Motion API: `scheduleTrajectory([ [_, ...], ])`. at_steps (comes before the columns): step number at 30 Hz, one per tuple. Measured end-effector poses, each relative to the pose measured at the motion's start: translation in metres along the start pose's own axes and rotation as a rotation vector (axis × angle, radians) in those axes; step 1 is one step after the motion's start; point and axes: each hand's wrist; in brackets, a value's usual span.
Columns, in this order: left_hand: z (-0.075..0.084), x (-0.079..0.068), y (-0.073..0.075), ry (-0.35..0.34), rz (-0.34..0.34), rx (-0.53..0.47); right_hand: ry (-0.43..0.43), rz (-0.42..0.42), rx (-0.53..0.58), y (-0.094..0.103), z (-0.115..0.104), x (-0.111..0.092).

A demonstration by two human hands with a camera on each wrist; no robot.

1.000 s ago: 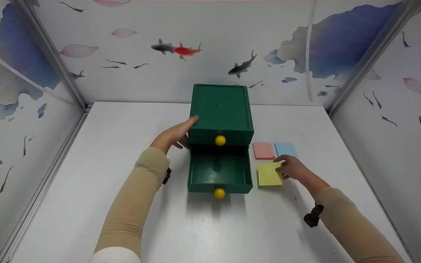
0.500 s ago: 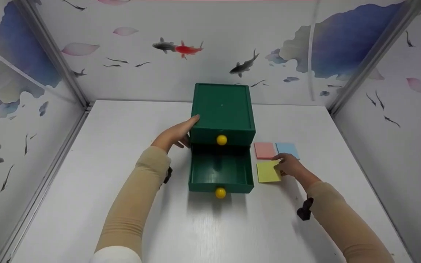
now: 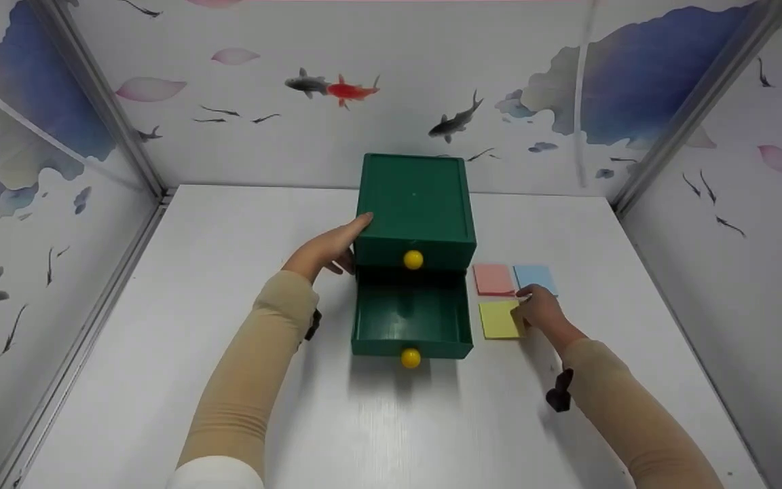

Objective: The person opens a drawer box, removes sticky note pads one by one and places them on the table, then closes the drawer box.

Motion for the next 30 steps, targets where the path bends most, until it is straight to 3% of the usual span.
scheduleTrajectory([
  [25, -0.001, -0.001, 0.0, 0.008, -0.011, -0.006, -0.079, 0.017, -0.042, -0.004, -0.01, 0.001],
  [30, 0.0, -0.001, 0.0, -0.001, -0.006, -0.011, -0.043, 0.043, -0.096, -0.003, -0.009, 0.002],
])
Point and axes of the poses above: each hand's wrist, its own x-axis towards the middle knuckle, its own y-axis out of the back of the hand, z = x × y, and after that the axes turned 5 degrees about -y, right-handed
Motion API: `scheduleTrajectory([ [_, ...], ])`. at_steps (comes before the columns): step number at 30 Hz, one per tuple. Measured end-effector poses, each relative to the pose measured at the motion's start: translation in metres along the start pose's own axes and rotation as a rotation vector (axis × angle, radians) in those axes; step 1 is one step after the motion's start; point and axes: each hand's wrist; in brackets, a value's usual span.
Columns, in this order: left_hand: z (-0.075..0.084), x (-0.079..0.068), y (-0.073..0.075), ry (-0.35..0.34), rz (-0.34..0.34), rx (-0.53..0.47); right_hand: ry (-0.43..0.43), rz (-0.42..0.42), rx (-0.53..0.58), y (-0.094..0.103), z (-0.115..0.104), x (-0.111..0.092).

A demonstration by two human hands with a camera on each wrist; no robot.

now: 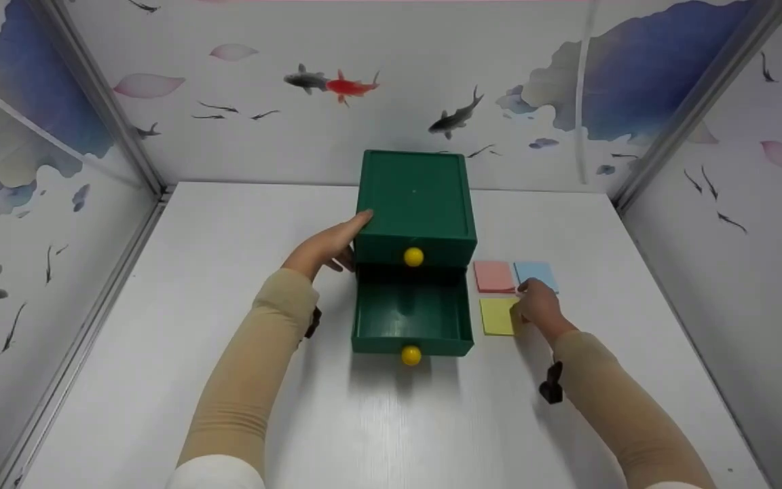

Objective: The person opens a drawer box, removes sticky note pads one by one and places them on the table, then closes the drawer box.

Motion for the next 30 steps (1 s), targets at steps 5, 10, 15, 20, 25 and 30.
scheduleTrajectory([
  [5, 0.001, 0.0, -0.001, -0.005, -0.001, -0.003, 0.038, 0.033, -0.051, 0.002, 0.0, -0.001],
  [10, 0.001, 0.001, -0.001, 0.002, 0.001, 0.004, 0.008, 0.022, -0.05, 0.003, 0.002, 0.0],
  [15, 0.0, 0.001, 0.0, 0.007, 0.002, 0.008, 0.007, 0.0, -0.053, 0.004, 0.005, 0.002],
  [20, 0.0, 0.001, -0.001, 0.002, -0.002, 0.006, 0.031, -0.005, -0.072, 0.006, 0.005, 0.0],
  [25, 0.0, 0.002, 0.0, 0.002, 0.0, 0.013, 0.04, -0.021, -0.072, 0.009, 0.0, -0.005],
  [30, 0.0, 0.001, 0.0, -0.005, 0.001, 0.01, 0.069, -0.053, -0.067, 0.009, -0.008, -0.015],
])
Point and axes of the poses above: each hand's wrist, its own x-axis towards the middle knuckle, its own y-axis out of the back of the hand, z = x × y, and after that the axes turned 5 degrees about -y, right-handed
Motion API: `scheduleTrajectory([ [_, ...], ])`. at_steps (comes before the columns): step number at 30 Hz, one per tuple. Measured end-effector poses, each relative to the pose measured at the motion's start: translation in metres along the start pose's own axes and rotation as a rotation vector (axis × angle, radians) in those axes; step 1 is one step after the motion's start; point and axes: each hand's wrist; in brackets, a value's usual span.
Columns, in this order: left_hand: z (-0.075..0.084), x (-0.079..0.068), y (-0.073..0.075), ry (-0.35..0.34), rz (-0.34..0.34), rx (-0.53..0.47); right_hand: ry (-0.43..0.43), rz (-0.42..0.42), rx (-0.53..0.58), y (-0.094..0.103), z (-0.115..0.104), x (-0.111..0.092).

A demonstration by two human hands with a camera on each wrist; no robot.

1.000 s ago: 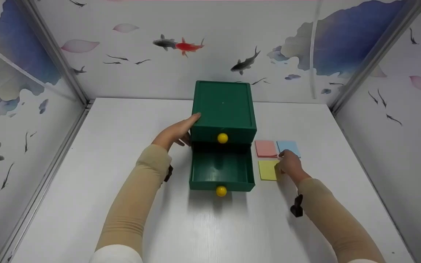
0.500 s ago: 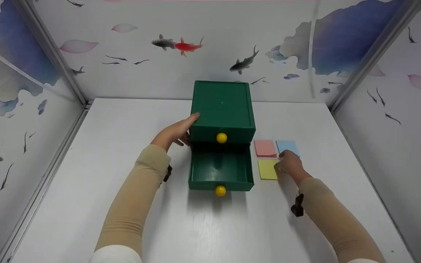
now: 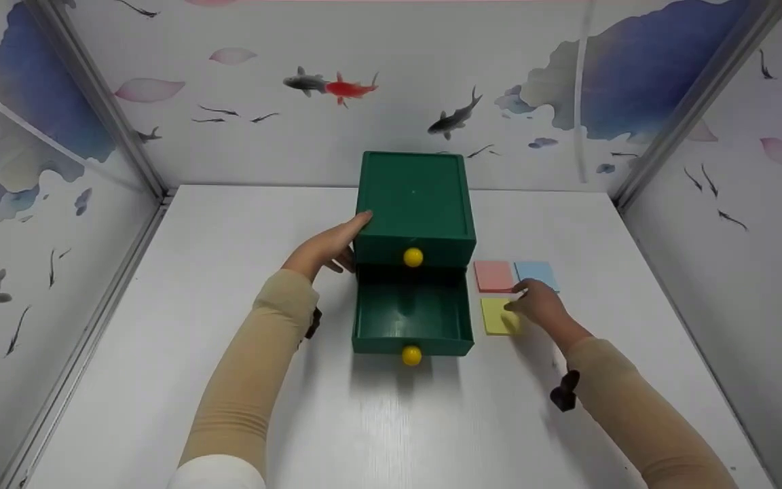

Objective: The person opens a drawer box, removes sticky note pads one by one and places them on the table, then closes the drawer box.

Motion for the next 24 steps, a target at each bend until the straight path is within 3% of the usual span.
scheduleTrajectory([
  [8, 0.0, 0.0, 0.0, 0.002, 0.003, -0.011, 0.022, -0.08, 0.017, 0.0, -0.017, -0.021],
  [24, 0.0, 0.0, 0.0, 0.014, -0.002, -0.015, 0.192, -0.234, -0.037, 0.001, -0.049, -0.064],
])
Point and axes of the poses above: each hand's wrist, its own x-axis towards the middle knuckle, its own y-axis out of the back of the hand, z = x × y, and after that the axes turned 5 degrees about -y, right-handed
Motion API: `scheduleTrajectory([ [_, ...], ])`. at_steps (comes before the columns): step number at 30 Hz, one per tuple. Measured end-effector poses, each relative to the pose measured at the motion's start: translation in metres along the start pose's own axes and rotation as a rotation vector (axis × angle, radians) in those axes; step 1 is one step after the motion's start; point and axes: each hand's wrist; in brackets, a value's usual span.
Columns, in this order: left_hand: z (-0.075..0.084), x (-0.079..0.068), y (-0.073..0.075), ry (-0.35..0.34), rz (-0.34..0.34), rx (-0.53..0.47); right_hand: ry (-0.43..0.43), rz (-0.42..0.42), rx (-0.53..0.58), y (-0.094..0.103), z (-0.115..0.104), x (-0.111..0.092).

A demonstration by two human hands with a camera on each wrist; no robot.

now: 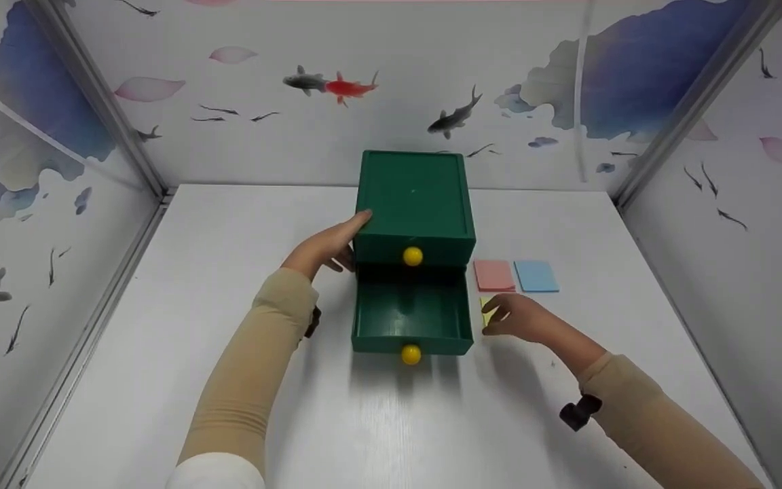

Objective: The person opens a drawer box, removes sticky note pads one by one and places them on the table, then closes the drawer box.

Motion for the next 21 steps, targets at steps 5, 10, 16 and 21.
scheduleTrajectory([
  [5, -0.001, 0.0, 0.0, -0.003, -0.001, -0.003, 0.046, -0.042, -0.015, -0.003, -0.009, -0.009],
  [10, -0.001, 0.001, 0.0, -0.006, -0.002, -0.008, 0.06, -0.093, -0.029, -0.007, -0.016, -0.016],
  [16, -0.001, 0.002, 0.0, -0.004, -0.003, -0.012, 0.038, -0.145, -0.099, -0.015, -0.025, -0.021],
  [21, -0.002, 0.002, 0.0, -0.004, 0.0, -0.009, -0.007, -0.155, -0.161, -0.023, -0.033, -0.021],
])
Point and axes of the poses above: each hand's wrist, its own x-axis towards the middle knuckle, its own y-axis out of the back of the hand, z = x × y, and after that the axes turned 5 degrees about -y, right-handed
